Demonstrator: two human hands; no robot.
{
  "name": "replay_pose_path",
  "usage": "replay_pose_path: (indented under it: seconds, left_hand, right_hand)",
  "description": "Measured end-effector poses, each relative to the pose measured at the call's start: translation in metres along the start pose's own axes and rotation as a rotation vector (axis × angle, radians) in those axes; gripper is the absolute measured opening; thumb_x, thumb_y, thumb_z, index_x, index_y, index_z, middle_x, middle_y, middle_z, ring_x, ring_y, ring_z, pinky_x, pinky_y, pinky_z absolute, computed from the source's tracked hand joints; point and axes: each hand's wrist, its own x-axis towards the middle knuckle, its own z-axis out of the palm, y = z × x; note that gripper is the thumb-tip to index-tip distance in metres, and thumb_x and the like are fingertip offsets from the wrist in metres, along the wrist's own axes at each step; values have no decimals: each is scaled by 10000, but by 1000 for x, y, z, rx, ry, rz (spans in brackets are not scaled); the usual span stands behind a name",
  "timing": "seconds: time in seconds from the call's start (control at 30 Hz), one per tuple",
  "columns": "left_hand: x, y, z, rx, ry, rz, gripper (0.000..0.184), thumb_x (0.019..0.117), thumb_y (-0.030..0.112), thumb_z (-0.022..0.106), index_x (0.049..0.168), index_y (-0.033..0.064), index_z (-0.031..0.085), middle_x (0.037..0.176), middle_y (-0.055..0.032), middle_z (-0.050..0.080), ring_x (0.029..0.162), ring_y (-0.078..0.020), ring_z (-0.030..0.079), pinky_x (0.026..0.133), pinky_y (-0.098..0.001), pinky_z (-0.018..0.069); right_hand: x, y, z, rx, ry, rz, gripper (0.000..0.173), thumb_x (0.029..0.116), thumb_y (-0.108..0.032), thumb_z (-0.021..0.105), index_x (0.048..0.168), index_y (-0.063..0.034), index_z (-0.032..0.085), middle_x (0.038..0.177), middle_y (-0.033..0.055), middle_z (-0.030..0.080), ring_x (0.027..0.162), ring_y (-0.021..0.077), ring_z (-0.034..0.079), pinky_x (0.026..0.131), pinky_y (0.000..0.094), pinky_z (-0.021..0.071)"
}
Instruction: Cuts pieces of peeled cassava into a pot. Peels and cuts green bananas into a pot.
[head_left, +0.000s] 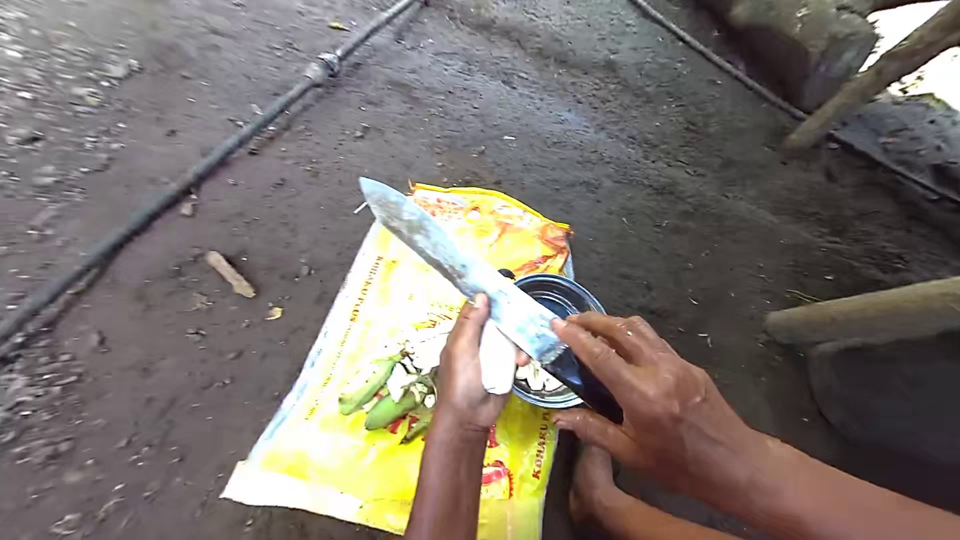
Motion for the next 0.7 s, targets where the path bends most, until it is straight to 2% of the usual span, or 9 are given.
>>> replay_pose_path:
  seconds: [0.07,0.1,0.2,0.27,0.37,0.43,0.5,0.6,0.7]
  left_hand:
    - [-1,-4,6,18,1,-8,398,1117,240,185,1102,57,538,830,-79,666,598,-107,633,551,-228,566]
    - [-3,-6,10,34,7,-10,391,1118,232,185,1092,55,533,820,-76,656,587,-103,622,546,-223,560]
    - [-4,-12,19,69,11,11,376,1116,210,191,1101,45,529,817,-71,646,581,-94,618,546,-210,561]
    - [-6,-15,24,98,11,23,359,1110,198,196,1099,50,523,812,-60,646,580,-86,622,549,-207,565]
    - [-9,-22,31,158,-21,17,323,1100,194,226,1114,50,515,835,-51,641,603,-80,623,579,-210,571]
    - [-11,-25,31,153,-74,0,324,1097,213,237,1166,42,504,875,-60,647,646,-91,641,620,-221,584]
    - [-11,-27,29,116,-120,-16,376,1100,247,224,1174,26,520,912,-75,665,711,-111,674,666,-241,601]
    - [-9,-27,27,46,-136,-60,494,1093,288,137,1086,62,576,917,-55,686,790,-124,697,728,-266,605]
    - [-5,-23,23,-249,-66,-121,509,1083,229,163,1061,43,636,932,-135,710,841,-218,735,772,-321,621]
  right_hand:
    - [-5,15,11,88,-64,94,778,831,-478,753,1457,-65,543,1362,201,607,1100,390,648,758,508,579]
    - [-6,20,14,146,-105,136,813,831,-439,767,1492,-50,498,1369,204,593,1090,356,657,795,482,588]
    - [-8,25,17,280,-99,175,799,829,-231,767,1510,28,438,1296,238,617,906,256,695,761,365,596]
    - [-8,25,20,292,-44,186,777,830,-179,734,1506,52,431,1273,240,633,933,245,697,796,338,589]
    - [-7,26,22,299,-3,192,736,817,-129,686,1494,47,459,1270,219,649,1101,263,669,935,334,551]
    - [-8,28,25,358,17,223,718,814,-122,652,1490,34,471,1249,196,659,1122,222,654,965,308,529]
    - [-8,33,24,453,11,296,680,845,-177,653,1487,-10,500,1251,150,665,1103,139,655,942,270,540]
    - [-9,39,16,597,-35,380,661,913,-360,666,1480,-56,517,1241,57,673,1010,20,656,844,196,559]
    - [-14,44,3,727,-52,386,577,955,-365,645,1425,-45,550,1033,-38,687,681,-36,604,550,137,522]
